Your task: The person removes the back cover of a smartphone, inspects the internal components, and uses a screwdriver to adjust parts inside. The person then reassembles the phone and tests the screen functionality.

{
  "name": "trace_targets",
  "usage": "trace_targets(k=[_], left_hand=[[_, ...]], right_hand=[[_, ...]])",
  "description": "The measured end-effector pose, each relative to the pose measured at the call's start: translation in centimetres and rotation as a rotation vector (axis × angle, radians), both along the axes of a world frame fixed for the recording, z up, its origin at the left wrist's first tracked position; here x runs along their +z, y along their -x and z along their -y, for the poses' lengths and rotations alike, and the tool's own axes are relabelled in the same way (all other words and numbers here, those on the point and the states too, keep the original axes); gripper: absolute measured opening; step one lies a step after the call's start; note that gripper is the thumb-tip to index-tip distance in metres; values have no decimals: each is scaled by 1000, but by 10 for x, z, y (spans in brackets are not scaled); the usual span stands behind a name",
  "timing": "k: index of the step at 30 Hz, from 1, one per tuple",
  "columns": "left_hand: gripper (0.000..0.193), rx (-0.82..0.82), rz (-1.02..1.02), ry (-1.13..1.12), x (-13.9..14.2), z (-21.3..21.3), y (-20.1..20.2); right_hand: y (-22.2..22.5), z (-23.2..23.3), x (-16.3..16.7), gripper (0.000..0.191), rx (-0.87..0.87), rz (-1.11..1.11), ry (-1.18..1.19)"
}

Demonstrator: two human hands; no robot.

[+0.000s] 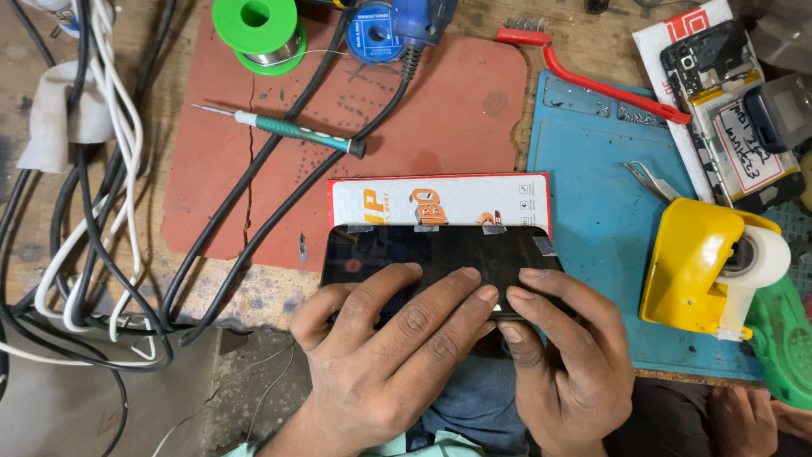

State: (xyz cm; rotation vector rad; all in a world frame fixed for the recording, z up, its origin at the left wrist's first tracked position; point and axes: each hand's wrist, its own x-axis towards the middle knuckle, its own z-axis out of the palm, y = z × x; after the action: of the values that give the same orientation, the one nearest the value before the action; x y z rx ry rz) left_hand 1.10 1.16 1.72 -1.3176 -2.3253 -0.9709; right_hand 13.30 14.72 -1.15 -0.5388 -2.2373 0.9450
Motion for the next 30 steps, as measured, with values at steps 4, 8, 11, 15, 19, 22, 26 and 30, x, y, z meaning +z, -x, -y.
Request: trace_targets(k=[4,8,11,15,19,22,26,30], left_hand=[[25,-1,4,7,-1,1,-1],[23,7,63,15,2,1,-4],[22,13,78,4,2,1,-6],[22,30,93,3,1,1,-9],[24,21,109,11,3,1,-9],[30,-6,124,16,10,3,-3],[66,-70,158,42,24,17,18],[102,-209,210,127,23,16,43]], right_hand=[[-4,3,-2,24,-17,6,31],[-7,5,-1,22,-23,-4,79],[-7,5,2,22,-3,-3,91],[-6,5,5,21,3,-9,91],[-11,2,-2,22,6,-5,85],[-21,0,-9,23,12,20,84],[-35,-9,0,22,45,-34,-39],[-35,-28,24,25,180,11,-406]])
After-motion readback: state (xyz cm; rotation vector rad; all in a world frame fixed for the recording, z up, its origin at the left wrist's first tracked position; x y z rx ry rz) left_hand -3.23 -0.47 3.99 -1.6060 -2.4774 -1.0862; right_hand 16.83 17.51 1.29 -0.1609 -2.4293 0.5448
